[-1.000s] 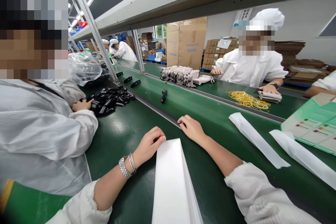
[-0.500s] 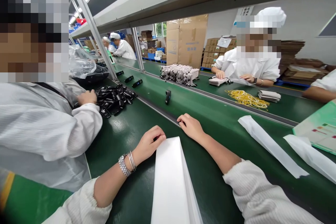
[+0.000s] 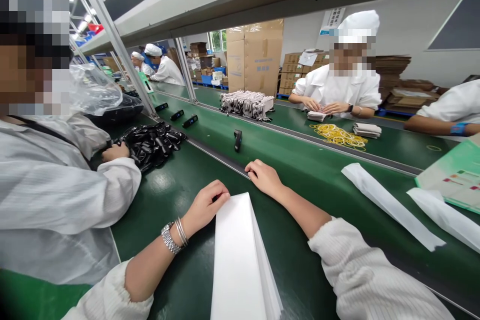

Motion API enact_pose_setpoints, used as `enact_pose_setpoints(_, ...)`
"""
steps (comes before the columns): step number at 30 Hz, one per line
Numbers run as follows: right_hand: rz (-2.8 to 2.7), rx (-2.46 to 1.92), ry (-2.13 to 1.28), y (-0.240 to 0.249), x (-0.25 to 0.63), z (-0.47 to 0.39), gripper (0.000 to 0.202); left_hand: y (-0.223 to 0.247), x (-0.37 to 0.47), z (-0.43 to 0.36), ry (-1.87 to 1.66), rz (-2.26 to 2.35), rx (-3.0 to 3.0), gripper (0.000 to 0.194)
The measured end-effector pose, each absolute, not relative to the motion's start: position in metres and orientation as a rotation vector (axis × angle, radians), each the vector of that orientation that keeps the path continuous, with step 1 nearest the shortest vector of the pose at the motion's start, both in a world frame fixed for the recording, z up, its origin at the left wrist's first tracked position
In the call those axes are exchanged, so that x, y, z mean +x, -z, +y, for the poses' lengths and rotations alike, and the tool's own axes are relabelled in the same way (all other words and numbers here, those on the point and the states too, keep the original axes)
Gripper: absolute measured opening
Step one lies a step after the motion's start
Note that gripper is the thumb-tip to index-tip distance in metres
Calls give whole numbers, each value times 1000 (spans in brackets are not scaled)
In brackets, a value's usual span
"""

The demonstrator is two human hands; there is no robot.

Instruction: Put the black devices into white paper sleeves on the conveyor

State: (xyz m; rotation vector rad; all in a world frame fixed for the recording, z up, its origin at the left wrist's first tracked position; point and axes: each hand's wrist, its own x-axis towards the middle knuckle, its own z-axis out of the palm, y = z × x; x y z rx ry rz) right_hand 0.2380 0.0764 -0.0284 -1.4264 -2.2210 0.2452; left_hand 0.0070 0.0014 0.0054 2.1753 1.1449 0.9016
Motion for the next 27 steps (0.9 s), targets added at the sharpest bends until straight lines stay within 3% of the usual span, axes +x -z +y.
enact_pose_setpoints(27,-2221,-1465,-244,26,239,75,21,-4,5,5,-968,1255,2151,18)
